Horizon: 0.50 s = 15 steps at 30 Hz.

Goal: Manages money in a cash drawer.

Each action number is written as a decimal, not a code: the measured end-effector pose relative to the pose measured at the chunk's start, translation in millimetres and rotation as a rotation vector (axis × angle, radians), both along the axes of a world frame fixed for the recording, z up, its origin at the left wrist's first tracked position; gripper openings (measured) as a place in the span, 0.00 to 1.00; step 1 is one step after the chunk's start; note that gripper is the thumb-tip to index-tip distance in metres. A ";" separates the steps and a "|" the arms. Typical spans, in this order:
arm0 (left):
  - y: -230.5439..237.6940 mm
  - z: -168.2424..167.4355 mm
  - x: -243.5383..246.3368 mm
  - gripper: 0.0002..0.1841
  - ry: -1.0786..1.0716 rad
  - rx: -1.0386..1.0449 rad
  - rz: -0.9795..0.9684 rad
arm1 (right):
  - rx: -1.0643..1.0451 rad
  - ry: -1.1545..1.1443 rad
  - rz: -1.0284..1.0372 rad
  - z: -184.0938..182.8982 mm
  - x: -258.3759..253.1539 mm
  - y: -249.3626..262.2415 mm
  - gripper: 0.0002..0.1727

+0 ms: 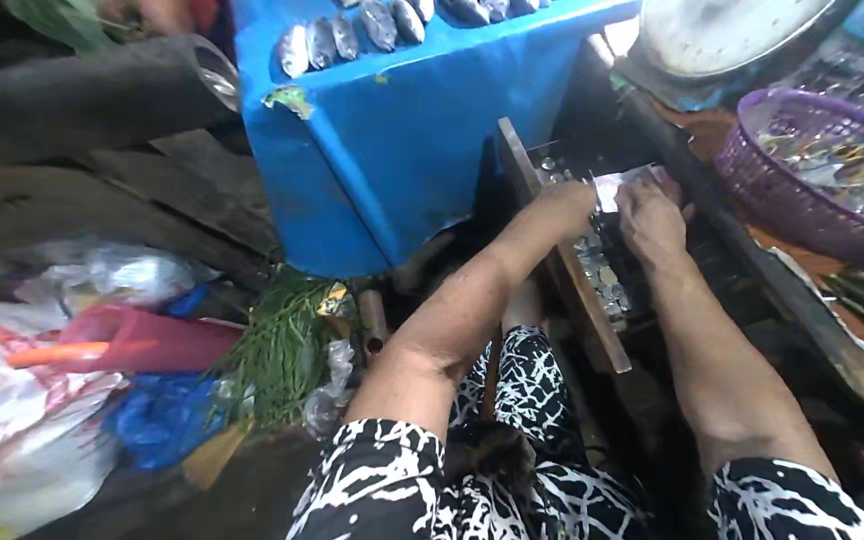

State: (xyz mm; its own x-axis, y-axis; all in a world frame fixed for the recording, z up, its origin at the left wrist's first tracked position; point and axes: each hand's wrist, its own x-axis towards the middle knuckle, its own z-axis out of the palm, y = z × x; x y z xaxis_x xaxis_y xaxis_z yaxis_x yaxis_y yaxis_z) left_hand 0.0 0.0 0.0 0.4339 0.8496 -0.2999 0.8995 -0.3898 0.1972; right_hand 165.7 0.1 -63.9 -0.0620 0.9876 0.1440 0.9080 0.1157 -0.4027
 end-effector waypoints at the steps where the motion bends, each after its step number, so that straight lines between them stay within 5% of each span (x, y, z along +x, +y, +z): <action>1: 2.0 1.5 1.4 0.10 0.013 -0.010 -0.001 | 0.014 0.008 -0.007 -0.8 -0.2 -0.2 0.27; 9: 12.7 10.7 -8.0 0.13 -0.075 -0.022 -0.129 | 0.182 0.130 -0.062 0.3 2.1 -7.3 0.26; 15: 3.5 16.9 -22.3 0.12 -0.924 -0.294 0.329 | 0.290 0.390 -0.042 -1.5 7.4 -19.8 0.21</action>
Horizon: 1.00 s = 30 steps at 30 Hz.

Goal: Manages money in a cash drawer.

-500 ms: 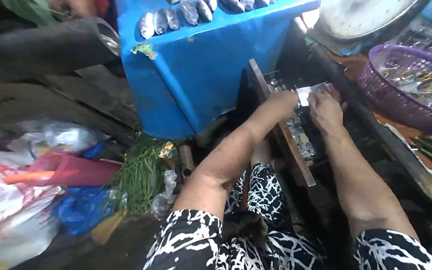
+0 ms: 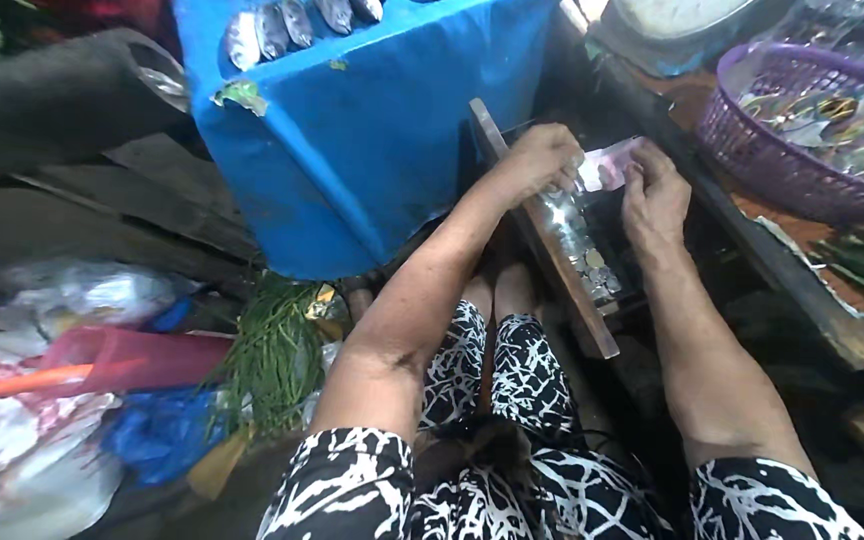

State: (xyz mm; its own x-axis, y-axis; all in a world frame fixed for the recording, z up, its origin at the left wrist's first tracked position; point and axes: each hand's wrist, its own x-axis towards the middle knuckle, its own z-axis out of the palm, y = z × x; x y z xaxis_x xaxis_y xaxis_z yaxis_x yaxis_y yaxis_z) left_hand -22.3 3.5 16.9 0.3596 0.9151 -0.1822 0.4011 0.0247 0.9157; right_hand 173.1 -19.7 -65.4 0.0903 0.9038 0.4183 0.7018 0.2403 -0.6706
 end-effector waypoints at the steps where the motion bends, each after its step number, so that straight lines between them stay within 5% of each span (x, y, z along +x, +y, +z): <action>1: -3.7 2.3 0.0 0.10 -0.120 -0.079 0.043 | -0.008 0.028 0.001 1.2 0.1 -1.0 0.21; 4: -17.0 5.4 6.0 0.10 -0.416 -0.243 0.088 | -0.093 0.098 -0.024 6.0 -1.2 -2.2 0.20; 6: -23.0 4.1 15.4 0.12 -0.432 -0.205 0.080 | -0.125 0.122 -0.027 7.8 -0.9 -2.6 0.20; 10: -34.6 14.4 27.4 0.08 0.519 0.281 -0.388 | -0.128 0.123 -0.035 3.9 0.2 -0.5 0.20; 12: -41.8 12.4 37.1 0.07 0.908 0.352 -0.598 | -0.130 0.117 -0.045 4.9 -1.8 -0.7 0.20; 17: -43.3 11.5 62.0 0.09 1.238 0.325 -0.717 | -0.136 0.108 -0.046 4.7 -1.4 -0.2 0.20; 26: -24.3 -3.2 42.9 0.12 0.893 0.240 -0.668 | -0.137 0.130 -0.048 3.9 -1.4 1.1 0.21; 28: -26.0 0.7 35.7 0.15 0.587 0.188 -0.499 | -0.115 0.153 -0.045 3.4 -1.1 0.1 0.20; 30: -37.0 -3.3 30.7 0.12 0.065 0.042 -0.188 | -0.080 0.177 -0.039 1.7 -0.3 -1.4 0.20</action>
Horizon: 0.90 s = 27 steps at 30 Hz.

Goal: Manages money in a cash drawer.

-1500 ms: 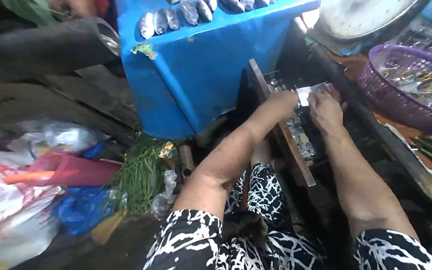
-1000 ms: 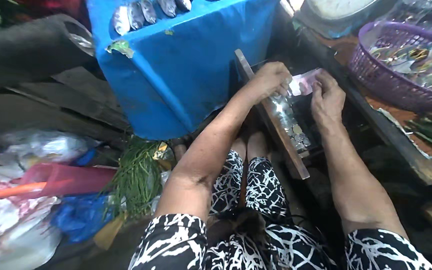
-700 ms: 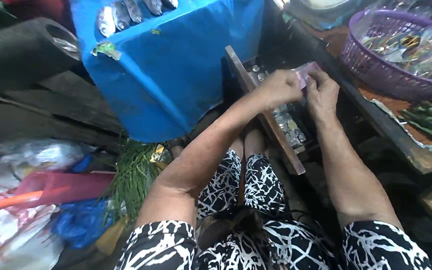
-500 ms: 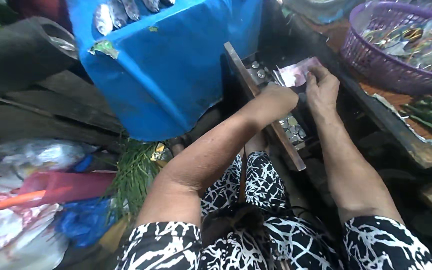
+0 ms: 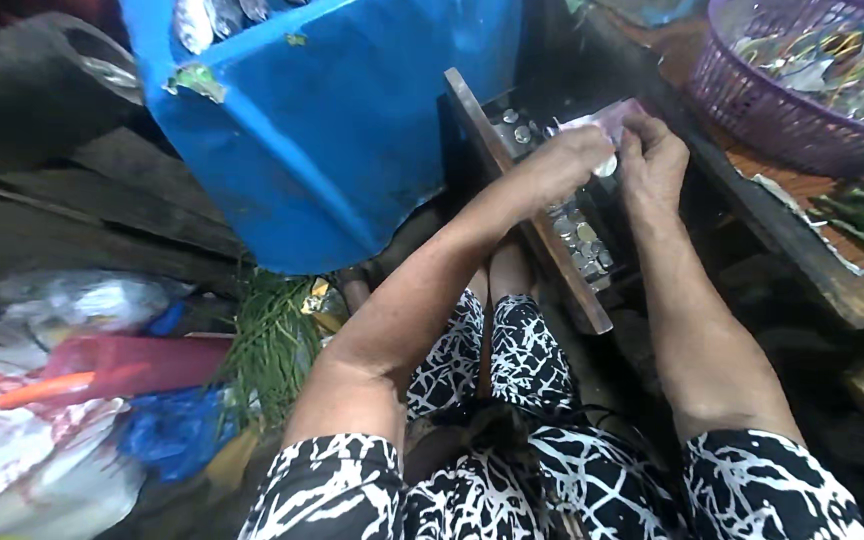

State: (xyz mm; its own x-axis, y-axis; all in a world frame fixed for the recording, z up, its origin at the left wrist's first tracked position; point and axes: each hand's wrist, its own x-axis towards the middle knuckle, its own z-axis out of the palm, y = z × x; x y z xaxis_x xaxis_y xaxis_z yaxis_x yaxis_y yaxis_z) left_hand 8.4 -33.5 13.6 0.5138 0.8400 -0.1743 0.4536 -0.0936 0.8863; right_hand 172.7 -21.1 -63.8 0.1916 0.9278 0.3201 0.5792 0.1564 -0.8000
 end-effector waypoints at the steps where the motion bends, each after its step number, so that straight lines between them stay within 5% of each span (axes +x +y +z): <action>1: -7.8 -2.4 0.6 0.12 -0.261 -0.153 0.161 | 0.020 0.009 0.002 -0.9 0.5 -1.1 0.20; 3: -27.0 1.9 -1.9 0.14 -0.562 -0.404 0.379 | 0.053 0.018 0.004 -0.3 1.7 -5.0 0.19; 6: -58.2 7.7 -8.9 0.15 -0.734 -0.539 0.513 | 0.042 0.027 0.032 2.3 6.0 -10.5 0.21; 10: -87.2 2.5 -20.8 0.18 -0.929 -0.631 0.423 | 0.006 0.025 0.028 3.3 6.2 -11.2 0.21; 15: -108.8 -15.2 -26.1 0.40 -1.021 -0.723 0.242 | 0.003 0.016 0.018 -0.7 4.9 -8.7 0.20; 21: -114.2 -26.2 -29.0 0.45 -1.109 -0.720 0.162 | 0.173 0.126 0.017 0.2 4.3 -11.7 0.18; 27: -117.4 -32.1 -36.6 0.53 -1.166 -0.749 0.148 | 0.250 0.156 0.246 20.3 5.7 -85.2 0.19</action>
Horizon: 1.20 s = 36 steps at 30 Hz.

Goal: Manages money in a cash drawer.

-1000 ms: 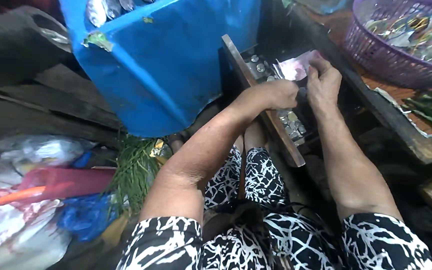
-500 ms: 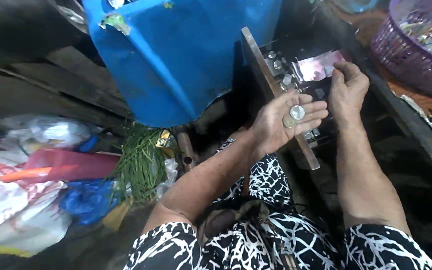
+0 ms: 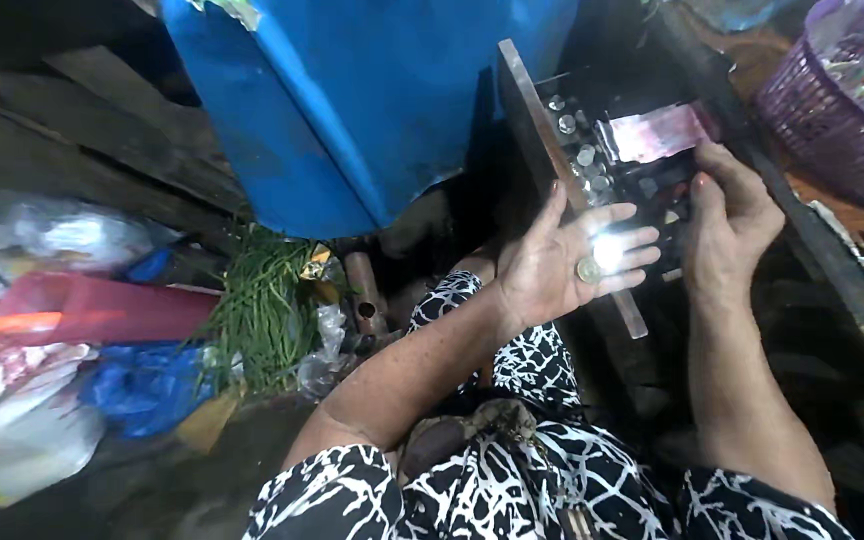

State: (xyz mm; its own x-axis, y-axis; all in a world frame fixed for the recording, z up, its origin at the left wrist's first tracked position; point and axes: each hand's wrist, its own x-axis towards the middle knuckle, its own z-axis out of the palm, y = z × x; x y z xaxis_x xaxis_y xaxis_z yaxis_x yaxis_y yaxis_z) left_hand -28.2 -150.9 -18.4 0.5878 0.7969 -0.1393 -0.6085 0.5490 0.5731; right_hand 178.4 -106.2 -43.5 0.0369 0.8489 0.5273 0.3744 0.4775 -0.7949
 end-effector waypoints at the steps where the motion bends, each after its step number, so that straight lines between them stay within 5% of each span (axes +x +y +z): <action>1: -0.5 -0.6 -0.1 0.53 -0.002 -0.004 -0.003 | 0.041 -0.035 0.087 5.8 1.1 -13.1 0.19; 5: -0.9 -2.7 2.7 0.51 -0.014 0.002 -0.024 | 0.014 -0.302 0.285 18.9 0.6 -62.5 0.19; 13: -11.1 -4.0 10.0 0.53 0.030 -0.012 -0.031 | 0.015 -0.492 0.202 3.4 -1.8 -71.0 0.18; 22: -18.7 -3.3 17.0 0.51 0.166 -0.052 -0.040 | 0.037 -0.411 0.106 -13.2 -14.9 -103.0 0.27; 27: -25.1 6.1 36.0 0.49 0.326 -0.017 -0.057 | 0.134 -0.385 0.008 -30.3 -23.2 -120.8 0.22; 33: -26.2 5.0 58.8 0.49 0.281 0.013 -0.123 | 0.186 -0.330 -0.179 -34.2 -11.9 -114.7 0.14; 36: -27.2 12.6 59.4 0.38 0.389 0.141 -0.241 | 0.074 -0.106 -0.190 -34.1 -3.6 -112.0 0.12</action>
